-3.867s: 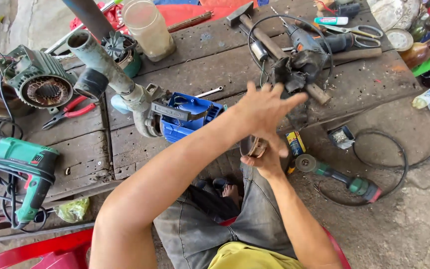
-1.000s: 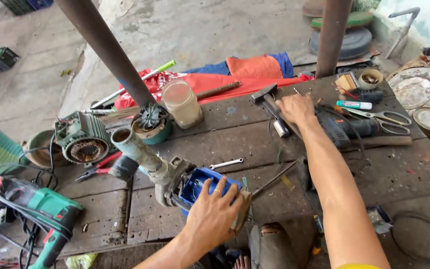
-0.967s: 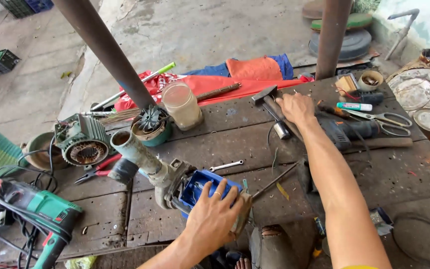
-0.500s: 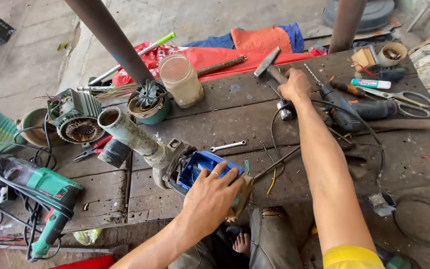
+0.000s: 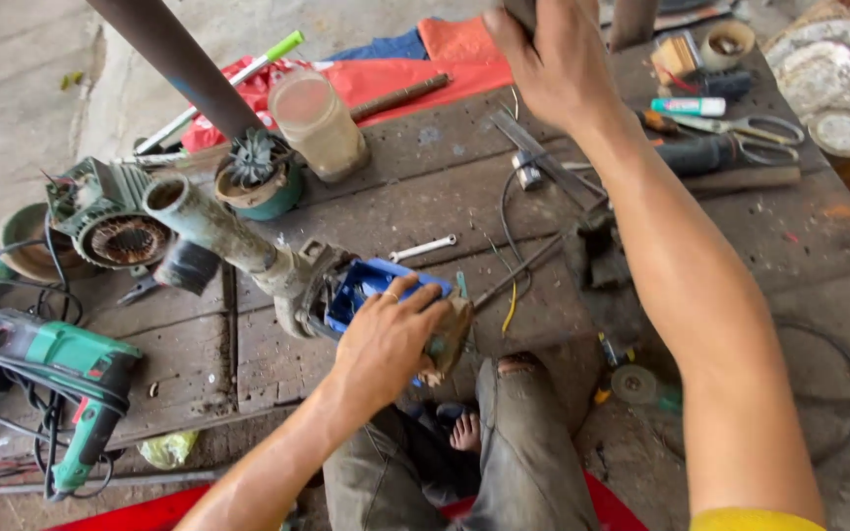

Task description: Disassembling a blue electric motor housing using a screwdriver and a hammer on a wooden workbench.

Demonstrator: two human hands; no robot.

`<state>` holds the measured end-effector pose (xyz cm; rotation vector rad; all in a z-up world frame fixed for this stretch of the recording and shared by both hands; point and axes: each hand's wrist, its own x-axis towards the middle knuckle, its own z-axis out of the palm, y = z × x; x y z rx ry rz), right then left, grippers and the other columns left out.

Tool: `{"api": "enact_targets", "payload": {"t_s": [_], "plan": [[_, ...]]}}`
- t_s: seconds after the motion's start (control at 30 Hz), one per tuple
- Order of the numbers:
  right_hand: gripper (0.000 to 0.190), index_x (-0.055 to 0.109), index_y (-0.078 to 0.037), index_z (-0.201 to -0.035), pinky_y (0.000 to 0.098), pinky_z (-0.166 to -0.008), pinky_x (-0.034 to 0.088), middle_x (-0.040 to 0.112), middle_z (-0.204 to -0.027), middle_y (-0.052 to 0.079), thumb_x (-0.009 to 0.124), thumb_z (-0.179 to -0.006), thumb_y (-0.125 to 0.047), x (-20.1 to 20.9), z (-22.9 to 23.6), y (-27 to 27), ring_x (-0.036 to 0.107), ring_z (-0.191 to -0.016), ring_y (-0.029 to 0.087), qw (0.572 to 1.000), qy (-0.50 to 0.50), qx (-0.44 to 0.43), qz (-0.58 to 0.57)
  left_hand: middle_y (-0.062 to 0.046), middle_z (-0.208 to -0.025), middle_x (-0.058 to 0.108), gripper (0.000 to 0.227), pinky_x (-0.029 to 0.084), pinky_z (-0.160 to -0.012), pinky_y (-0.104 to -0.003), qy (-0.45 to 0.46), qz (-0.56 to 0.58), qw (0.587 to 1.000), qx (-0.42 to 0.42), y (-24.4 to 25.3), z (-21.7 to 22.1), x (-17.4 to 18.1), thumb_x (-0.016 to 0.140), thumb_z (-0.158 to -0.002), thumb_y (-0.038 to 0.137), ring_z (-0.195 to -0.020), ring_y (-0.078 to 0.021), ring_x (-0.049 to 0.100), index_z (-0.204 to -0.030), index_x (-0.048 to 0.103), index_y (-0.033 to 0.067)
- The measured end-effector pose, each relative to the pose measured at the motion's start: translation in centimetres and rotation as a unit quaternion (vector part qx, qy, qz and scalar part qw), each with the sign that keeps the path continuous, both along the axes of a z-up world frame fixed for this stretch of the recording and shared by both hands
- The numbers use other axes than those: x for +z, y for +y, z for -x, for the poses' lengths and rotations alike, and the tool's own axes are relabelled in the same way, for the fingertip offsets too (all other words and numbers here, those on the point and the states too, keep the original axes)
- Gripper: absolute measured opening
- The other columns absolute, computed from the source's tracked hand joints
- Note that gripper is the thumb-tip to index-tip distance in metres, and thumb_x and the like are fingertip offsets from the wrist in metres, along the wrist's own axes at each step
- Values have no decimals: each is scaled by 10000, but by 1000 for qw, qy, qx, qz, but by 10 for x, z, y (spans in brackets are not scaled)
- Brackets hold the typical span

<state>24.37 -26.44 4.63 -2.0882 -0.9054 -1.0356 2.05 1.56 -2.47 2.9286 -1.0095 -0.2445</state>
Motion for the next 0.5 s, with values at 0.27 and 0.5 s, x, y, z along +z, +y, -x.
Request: {"api": "enact_targets", "payload": {"t_s": [0.27, 0.5], "plan": [[256, 545, -26, -1258, 381, -361, 565, 667, -584, 125, 614, -1088, -205, -197, 294, 38, 700, -414, 257, 820, 449, 66, -349, -47, -1406, 736, 842, 636, -1024, -525, -45, 7, 999, 13, 0, -2, -4, 1102, -591, 359, -1494, -423, 566, -1341, 760, 187], [256, 501, -43, -1331, 393, -295, 499, 532, -589, 62, 586, -1110, -138, -300, 371, 134, 589, -347, 249, 616, 524, -13, -587, -24, -1291, 740, 713, 653, -1032, -474, -46, 36, 998, 8, 0, -1, 1, 1116, -573, 349, -1418, -420, 600, -1178, 785, 170]]}}
